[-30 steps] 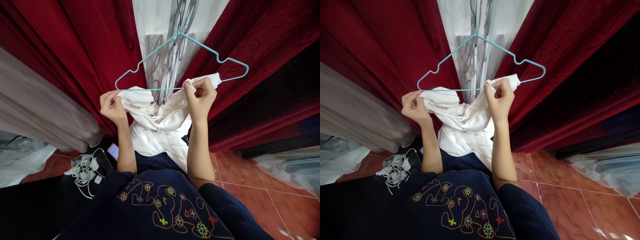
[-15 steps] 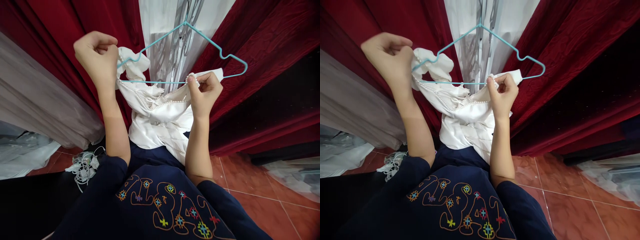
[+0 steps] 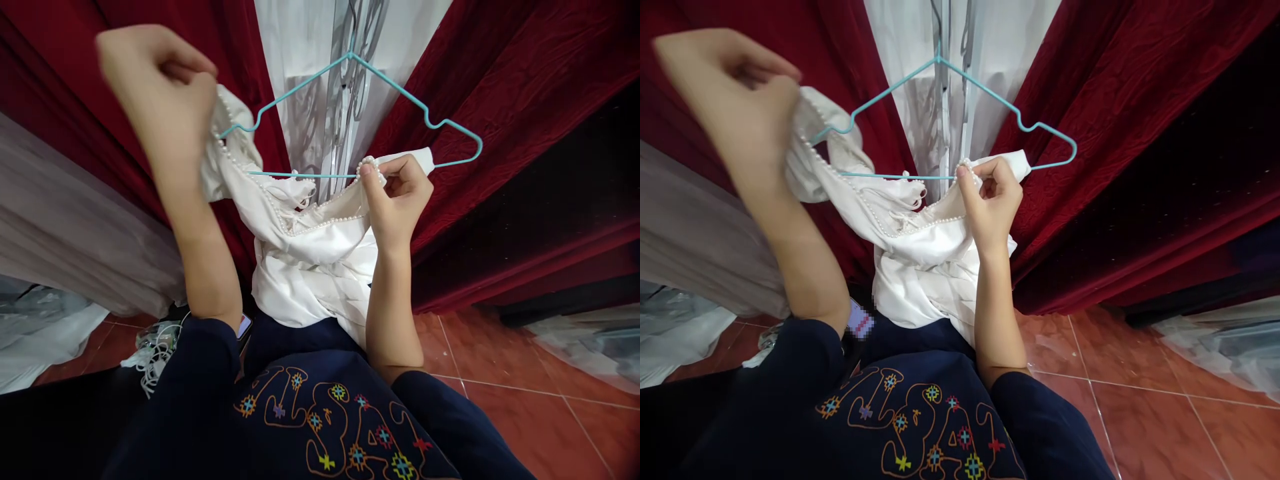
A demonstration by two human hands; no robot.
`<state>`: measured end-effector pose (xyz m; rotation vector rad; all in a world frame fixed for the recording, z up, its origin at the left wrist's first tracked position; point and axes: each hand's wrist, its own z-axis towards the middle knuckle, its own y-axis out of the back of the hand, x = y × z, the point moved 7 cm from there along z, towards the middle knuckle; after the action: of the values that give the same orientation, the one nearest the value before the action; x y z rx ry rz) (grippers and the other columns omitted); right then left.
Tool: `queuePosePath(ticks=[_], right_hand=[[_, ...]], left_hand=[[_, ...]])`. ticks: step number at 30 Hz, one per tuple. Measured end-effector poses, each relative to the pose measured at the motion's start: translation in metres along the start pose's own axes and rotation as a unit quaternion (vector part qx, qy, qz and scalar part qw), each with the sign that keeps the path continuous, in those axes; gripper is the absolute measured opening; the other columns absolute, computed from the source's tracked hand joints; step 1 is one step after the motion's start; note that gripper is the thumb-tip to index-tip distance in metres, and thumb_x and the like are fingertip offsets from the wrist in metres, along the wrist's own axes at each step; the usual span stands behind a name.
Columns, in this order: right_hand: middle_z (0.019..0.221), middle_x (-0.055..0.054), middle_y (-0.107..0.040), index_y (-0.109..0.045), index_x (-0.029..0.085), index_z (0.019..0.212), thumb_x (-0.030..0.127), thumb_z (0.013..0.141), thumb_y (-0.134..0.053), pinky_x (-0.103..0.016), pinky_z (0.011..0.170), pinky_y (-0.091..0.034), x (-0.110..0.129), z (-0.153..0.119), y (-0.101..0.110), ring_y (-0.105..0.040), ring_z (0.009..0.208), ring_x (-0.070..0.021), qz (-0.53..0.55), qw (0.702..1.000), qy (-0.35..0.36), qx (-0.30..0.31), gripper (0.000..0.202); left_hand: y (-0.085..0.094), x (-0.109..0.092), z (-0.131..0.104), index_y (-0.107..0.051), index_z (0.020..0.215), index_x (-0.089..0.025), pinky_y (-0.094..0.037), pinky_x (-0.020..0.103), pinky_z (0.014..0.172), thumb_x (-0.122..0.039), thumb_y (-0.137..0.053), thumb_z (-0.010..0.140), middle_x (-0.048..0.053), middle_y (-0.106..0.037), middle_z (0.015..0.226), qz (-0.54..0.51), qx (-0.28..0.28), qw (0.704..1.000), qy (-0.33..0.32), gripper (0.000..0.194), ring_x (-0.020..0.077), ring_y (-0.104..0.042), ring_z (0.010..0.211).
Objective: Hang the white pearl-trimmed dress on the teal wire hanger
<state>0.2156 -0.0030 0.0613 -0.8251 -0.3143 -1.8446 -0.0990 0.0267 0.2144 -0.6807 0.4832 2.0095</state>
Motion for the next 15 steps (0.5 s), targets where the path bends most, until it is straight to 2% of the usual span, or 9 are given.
queuePosePath(ticks=[1, 3, 5, 6, 8, 10, 11, 12, 15], right_hand=[[0.077, 0.002, -0.055, -0.061, 0.023, 0.083, 0.057, 0.093, -0.078, -0.032, 0.072, -0.053, -0.001, -0.001, -0.001, -0.059, 0.074, -0.0133, -0.002, 1.0, -0.004, -0.001, 0.039], [0.077, 0.002, -0.055, -0.06, 0.023, 0.083, 0.056, 0.092, -0.079, -0.031, 0.073, -0.052, -0.003, -0.002, -0.001, -0.058, 0.074, -0.0125, -0.005, 1.0, -0.006, -0.005, 0.04], [0.079, 0.002, -0.055, -0.06, 0.022, 0.083, 0.055, 0.092, -0.08, -0.03, 0.071, -0.05, -0.004, -0.002, -0.001, -0.054, 0.071, -0.0108, -0.012, 1.0, 0.003, -0.01, 0.039], [0.08, 0.002, -0.055, -0.061, 0.022, 0.083, 0.054, 0.092, -0.08, -0.029, 0.07, -0.048, -0.004, -0.002, -0.001, -0.052, 0.069, -0.01, -0.017, 1.0, 0.009, -0.011, 0.039], [0.08, 0.002, -0.055, -0.061, 0.022, 0.082, 0.052, 0.092, -0.08, -0.028, 0.067, -0.045, -0.002, -0.001, -0.002, -0.046, 0.066, -0.0088, -0.028, 0.999, 0.02, -0.012, 0.038], [0.08, 0.002, -0.054, -0.06, 0.022, 0.081, 0.052, 0.093, -0.079, -0.028, 0.064, -0.042, -0.001, -0.001, -0.002, -0.042, 0.065, -0.0086, -0.036, 0.999, 0.026, -0.015, 0.037], [0.08, 0.002, -0.054, -0.059, 0.022, 0.081, 0.052, 0.094, -0.078, -0.028, 0.064, -0.042, 0.0, 0.0, -0.001, -0.041, 0.064, -0.0087, -0.038, 0.999, 0.026, -0.016, 0.038], [0.079, 0.002, -0.054, -0.059, 0.022, 0.081, 0.052, 0.094, -0.078, -0.028, 0.063, -0.041, 0.0, 0.0, -0.001, -0.041, 0.064, -0.0087, -0.04, 0.999, 0.026, -0.016, 0.038], [0.078, 0.002, -0.052, -0.059, 0.023, 0.082, 0.052, 0.094, -0.078, -0.028, 0.064, -0.041, 0.001, 0.001, 0.001, -0.04, 0.064, -0.009, -0.04, 0.999, 0.026, -0.009, 0.037]], left_hand=[[-0.019, -0.002, 0.006, -0.083, 0.075, -0.006, -0.051, 0.023, 0.072, 0.018, -0.057, 0.067, -0.003, -0.068, 0.067, 0.117, 0.027, 0.992, -0.031, 0.036, 0.0125, -0.064, 0.07], [-0.051, 0.008, 0.01, -0.083, 0.092, -0.003, -0.056, 0.027, 0.077, 0.019, -0.068, 0.071, 0.0, -0.071, 0.074, 0.198, 0.104, 0.974, -0.027, 0.034, 0.0155, -0.068, 0.074], [-0.069, 0.021, -0.001, -0.08, 0.108, -0.007, -0.059, 0.03, 0.083, 0.015, -0.077, 0.079, 0.002, -0.077, 0.089, 0.164, 0.174, 0.971, -0.011, 0.037, 0.0178, -0.073, 0.086], [-0.07, 0.022, -0.011, -0.078, 0.113, -0.01, -0.059, 0.031, 0.089, 0.013, -0.08, 0.082, 0.003, -0.078, 0.1, 0.112, 0.175, 0.978, -0.027, 0.038, 0.0181, -0.074, 0.095], [-0.054, 0.014, -0.039, -0.076, 0.114, -0.017, -0.058, 0.031, 0.099, 0.005, -0.081, 0.09, 0.003, -0.076, 0.115, -0.015, 0.09, 0.99, -0.112, 0.033, 0.0173, -0.071, 0.11], [-0.028, 0.011, -0.079, -0.072, 0.11, -0.021, -0.059, 0.032, 0.098, -0.017, -0.072, 0.106, 0.003, -0.074, 0.111, -0.149, -0.052, 0.974, -0.164, 0.006, 0.0171, -0.07, 0.107], [-0.025, 0.019, -0.099, -0.071, 0.111, -0.024, -0.061, 0.033, 0.092, -0.031, -0.062, 0.113, 0.003, -0.073, 0.108, -0.204, -0.072, 0.969, -0.115, 0.011, 0.0175, -0.071, 0.1], [-0.035, 0.03, -0.115, -0.071, 0.112, -0.027, -0.062, 0.035, 0.089, -0.04, -0.055, 0.115, 0.004, -0.074, 0.109, -0.252, -0.02, 0.967, -0.026, 0.021, 0.0184, -0.072, 0.095], [-0.086, 0.05, -0.165, -0.075, 0.096, -0.018, -0.066, 0.038, 0.076, -0.053, -0.062, 0.109, 0.012, -0.077, 0.095, -0.27, 0.213, 0.925, 0.16, 0.039, 0.024, -0.077, 0.081]])
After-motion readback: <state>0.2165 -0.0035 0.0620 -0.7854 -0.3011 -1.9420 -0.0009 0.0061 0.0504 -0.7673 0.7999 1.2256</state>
